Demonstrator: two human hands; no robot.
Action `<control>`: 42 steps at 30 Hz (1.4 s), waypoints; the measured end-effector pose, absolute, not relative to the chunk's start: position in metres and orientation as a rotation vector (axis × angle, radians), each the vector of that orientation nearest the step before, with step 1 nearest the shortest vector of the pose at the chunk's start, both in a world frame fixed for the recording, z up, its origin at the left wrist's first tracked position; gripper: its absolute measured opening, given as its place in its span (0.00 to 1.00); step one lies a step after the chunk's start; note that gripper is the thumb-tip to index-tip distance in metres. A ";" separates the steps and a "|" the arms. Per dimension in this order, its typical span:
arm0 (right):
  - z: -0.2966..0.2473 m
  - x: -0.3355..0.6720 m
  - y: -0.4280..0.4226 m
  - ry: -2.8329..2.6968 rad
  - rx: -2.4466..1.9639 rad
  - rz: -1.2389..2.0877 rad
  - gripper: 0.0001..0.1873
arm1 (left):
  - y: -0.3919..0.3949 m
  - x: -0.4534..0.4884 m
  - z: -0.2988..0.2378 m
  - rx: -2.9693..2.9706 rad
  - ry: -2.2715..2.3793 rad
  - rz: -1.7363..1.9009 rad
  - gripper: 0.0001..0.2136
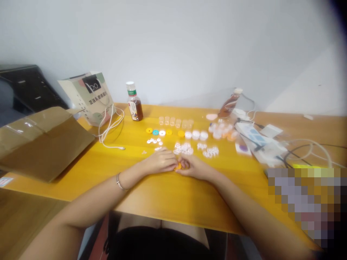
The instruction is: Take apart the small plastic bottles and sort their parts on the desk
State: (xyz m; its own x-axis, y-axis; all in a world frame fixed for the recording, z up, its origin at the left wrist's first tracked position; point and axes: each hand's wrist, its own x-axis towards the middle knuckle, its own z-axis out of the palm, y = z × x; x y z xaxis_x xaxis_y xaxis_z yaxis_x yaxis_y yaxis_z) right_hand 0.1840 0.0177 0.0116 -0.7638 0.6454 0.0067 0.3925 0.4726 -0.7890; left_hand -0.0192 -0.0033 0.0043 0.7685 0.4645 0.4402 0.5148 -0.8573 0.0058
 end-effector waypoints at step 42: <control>0.022 0.185 0.013 -2.455 -0.985 1.163 0.10 | 0.023 -0.144 0.042 -3.146 -2.245 -0.386 0.09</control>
State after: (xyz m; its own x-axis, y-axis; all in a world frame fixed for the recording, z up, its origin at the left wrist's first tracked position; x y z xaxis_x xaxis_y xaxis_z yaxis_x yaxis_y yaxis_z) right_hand 0.1848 0.0126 0.0218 -0.7396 0.6705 -0.0583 0.4696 0.4522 -0.7583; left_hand -0.1440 0.0231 0.0416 0.4027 0.8801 -0.2513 0.7458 -0.1563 0.6476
